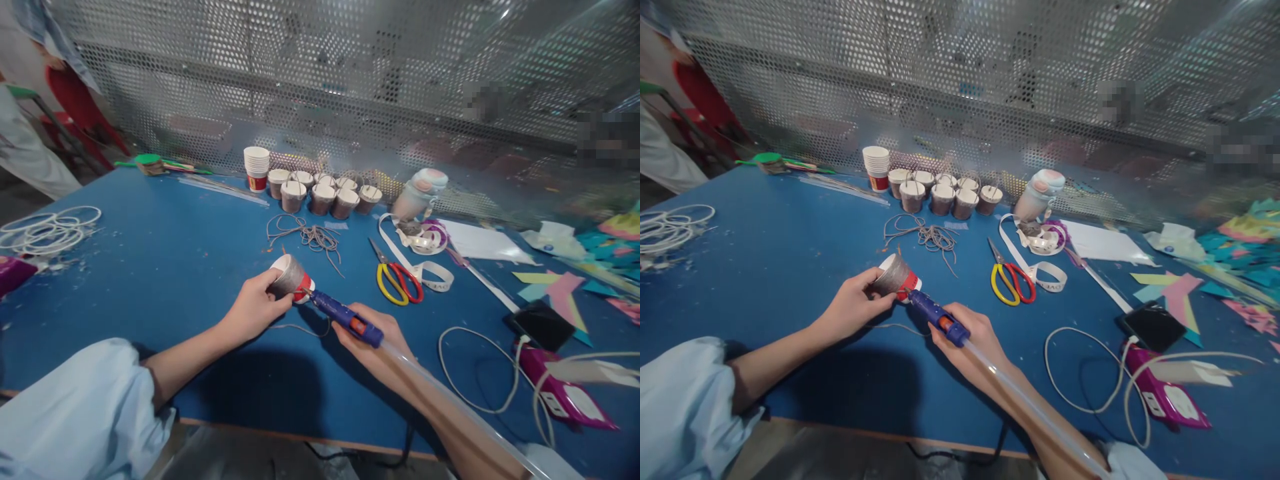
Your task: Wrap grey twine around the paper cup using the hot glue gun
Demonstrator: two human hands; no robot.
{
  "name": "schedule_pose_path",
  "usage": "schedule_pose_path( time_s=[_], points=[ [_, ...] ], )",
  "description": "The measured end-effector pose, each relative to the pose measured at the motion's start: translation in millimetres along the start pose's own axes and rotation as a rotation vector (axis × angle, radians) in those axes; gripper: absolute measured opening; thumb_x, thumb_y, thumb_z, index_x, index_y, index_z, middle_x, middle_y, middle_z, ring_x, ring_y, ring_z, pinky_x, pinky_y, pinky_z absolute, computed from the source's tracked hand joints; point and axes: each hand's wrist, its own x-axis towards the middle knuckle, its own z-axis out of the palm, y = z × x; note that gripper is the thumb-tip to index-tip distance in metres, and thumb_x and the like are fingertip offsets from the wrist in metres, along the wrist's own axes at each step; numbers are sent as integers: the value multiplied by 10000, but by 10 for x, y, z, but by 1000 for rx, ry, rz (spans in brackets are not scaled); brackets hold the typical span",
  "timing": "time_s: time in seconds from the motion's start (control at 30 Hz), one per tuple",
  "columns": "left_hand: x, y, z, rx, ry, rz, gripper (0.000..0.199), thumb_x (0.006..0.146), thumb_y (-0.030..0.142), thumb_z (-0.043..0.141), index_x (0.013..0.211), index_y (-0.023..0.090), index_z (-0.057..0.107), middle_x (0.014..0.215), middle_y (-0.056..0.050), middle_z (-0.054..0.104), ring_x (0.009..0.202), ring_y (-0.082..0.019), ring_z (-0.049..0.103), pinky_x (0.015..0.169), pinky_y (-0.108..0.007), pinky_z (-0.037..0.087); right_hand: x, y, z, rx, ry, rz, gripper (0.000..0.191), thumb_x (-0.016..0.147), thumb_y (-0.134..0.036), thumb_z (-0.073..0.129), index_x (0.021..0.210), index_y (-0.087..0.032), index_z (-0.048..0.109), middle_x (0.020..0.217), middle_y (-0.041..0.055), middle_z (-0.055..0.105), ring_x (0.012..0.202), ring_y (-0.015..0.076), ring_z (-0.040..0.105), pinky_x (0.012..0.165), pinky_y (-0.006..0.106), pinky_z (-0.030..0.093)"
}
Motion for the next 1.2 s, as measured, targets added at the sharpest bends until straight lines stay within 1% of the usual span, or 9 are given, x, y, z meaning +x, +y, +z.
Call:
schedule_pose_path(
  time_s=[0.1, 0.3, 0.47, 0.63, 0.83, 0.97, 1.1, 1.2],
  points=[
    [-7, 3, -2, 12, 4, 4, 153, 673, 285, 600, 762, 162, 581, 556, 69, 410, 472, -72, 324, 447, -191, 269, 3, -3, 28, 7, -3, -12, 112, 808, -308, 575, 779, -208, 616, 696, 9, 676, 563, 123, 588, 550, 217, 444],
    [-4, 8, -7, 26, -6, 12, 167, 675, 296, 590, 769, 159, 579, 587, 58, 431, 490, -77, 332, 458, -197, 276, -1, 7, 54, 13, -5, -83, 58, 801, -251, 581, 786, -200, 605, 697, 1, 673, 572, 113, 597, 574, 204, 445],
    [-2, 37, -4, 11, -21, -8, 156, 662, 292, 581, 742, 158, 569, 577, 57, 439, 489, -79, 360, 465, -197, 295, -1, 10, 31, -5, 32, -11, 102, 804, -302, 583, 780, -208, 613, 680, 6, 675, 564, 127, 599, 556, 215, 446],
    [2, 8, -5, 40, -11, 27, 144, 650, 271, 595, 744, 164, 573, 591, 46, 466, 515, -90, 394, 484, -199, 309, -4, 16, 33, 22, -28, -78, 103, 800, -299, 560, 780, -210, 607, 705, 23, 680, 575, 137, 601, 575, 230, 456],
    [12, -28, -14, 66, -32, 59, 98, 651, 212, 566, 737, 166, 566, 639, 21, 543, 571, -110, 465, 516, -203, 353, -4, 21, 10, -17, 22, 18, 135, 806, -334, 563, 755, -218, 608, 654, 10, 647, 542, 130, 558, 556, 230, 439],
    [19, -46, -25, 56, -50, 85, 109, 657, 212, 565, 756, 168, 566, 636, 30, 537, 572, -110, 474, 524, -205, 369, -6, 16, -7, 4, -9, 21, 165, 806, -343, 571, 727, -206, 616, 617, -7, 617, 511, 112, 518, 517, 212, 412],
    [21, -56, -38, 51, -81, 107, 107, 656, 188, 551, 759, 162, 567, 646, 27, 538, 580, -109, 481, 542, -209, 383, 4, -5, -35, 18, 30, 38, 163, 796, -324, 584, 691, -201, 604, 592, -20, 602, 503, 101, 498, 505, 199, 396],
    [23, -61, -45, 37, -96, 124, 110, 657, 169, 543, 763, 160, 571, 662, 23, 557, 594, -111, 496, 566, -213, 398, 9, -33, -57, 21, 26, 62, 191, 791, -329, 585, 655, -195, 588, 576, -20, 586, 501, 98, 481, 498, 197, 388]
  ],
)
